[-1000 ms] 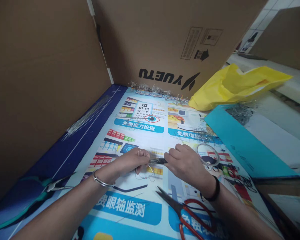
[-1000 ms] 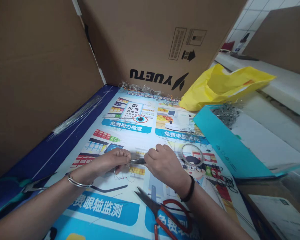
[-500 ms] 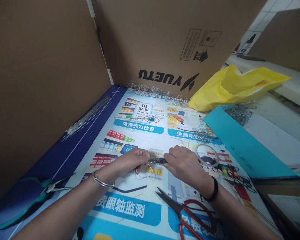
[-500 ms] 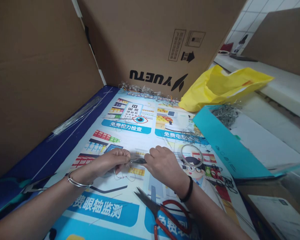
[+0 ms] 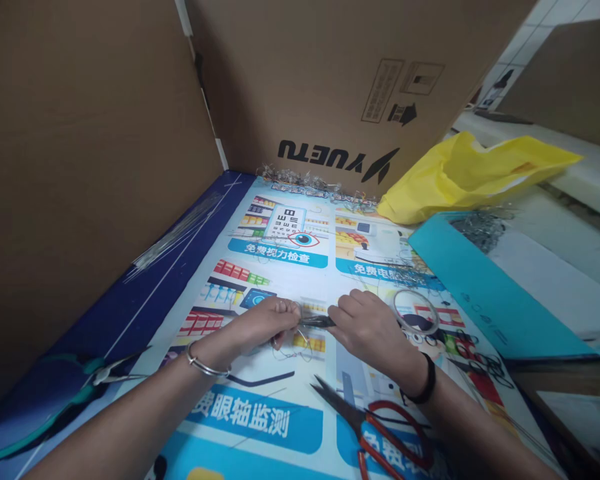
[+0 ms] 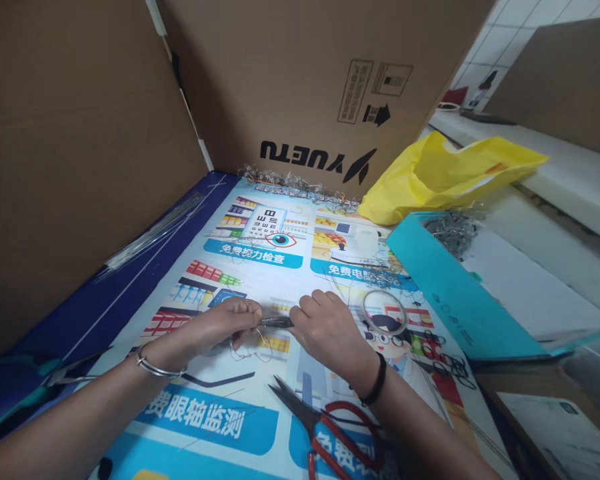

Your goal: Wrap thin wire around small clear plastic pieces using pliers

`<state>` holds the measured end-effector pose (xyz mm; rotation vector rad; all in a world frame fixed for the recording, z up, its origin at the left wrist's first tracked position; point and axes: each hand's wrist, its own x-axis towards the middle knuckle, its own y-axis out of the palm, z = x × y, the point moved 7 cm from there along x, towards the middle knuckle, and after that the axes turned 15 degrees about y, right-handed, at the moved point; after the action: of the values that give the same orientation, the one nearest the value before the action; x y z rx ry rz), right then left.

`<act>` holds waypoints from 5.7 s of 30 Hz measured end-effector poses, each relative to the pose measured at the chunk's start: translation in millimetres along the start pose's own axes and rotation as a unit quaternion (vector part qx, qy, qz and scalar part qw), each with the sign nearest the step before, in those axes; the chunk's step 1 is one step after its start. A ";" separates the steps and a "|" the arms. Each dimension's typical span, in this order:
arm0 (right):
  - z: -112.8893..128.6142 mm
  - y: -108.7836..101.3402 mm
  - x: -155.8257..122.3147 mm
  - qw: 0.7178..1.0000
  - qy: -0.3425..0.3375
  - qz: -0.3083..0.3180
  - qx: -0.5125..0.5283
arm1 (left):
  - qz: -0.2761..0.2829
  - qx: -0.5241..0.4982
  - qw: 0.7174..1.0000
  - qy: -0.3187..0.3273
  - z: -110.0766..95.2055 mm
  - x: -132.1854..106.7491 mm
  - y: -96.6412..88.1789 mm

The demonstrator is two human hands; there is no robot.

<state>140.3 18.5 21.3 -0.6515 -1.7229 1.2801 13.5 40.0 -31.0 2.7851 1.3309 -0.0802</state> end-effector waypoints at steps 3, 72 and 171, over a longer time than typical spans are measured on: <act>0.4 -0.8 -0.3 1.000 -0.001 -0.010 0.002 | 0.001 0.007 1.000 -0.010 0.6 -0.4 0.4; -22.5 2.3 0.4 0.990 0.141 -0.019 0.021 | -0.236 -0.071 0.968 0.043 -5.8 -10.0 -6.7; -4.3 33.3 -4.8 0.826 0.366 0.070 0.422 | -0.250 0.151 0.948 0.130 -32.5 -18.6 -11.8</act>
<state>143.6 27.9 -11.1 -0.6039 -0.3969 1.4597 -6.5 35.3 2.4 2.6707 2.2440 0.0740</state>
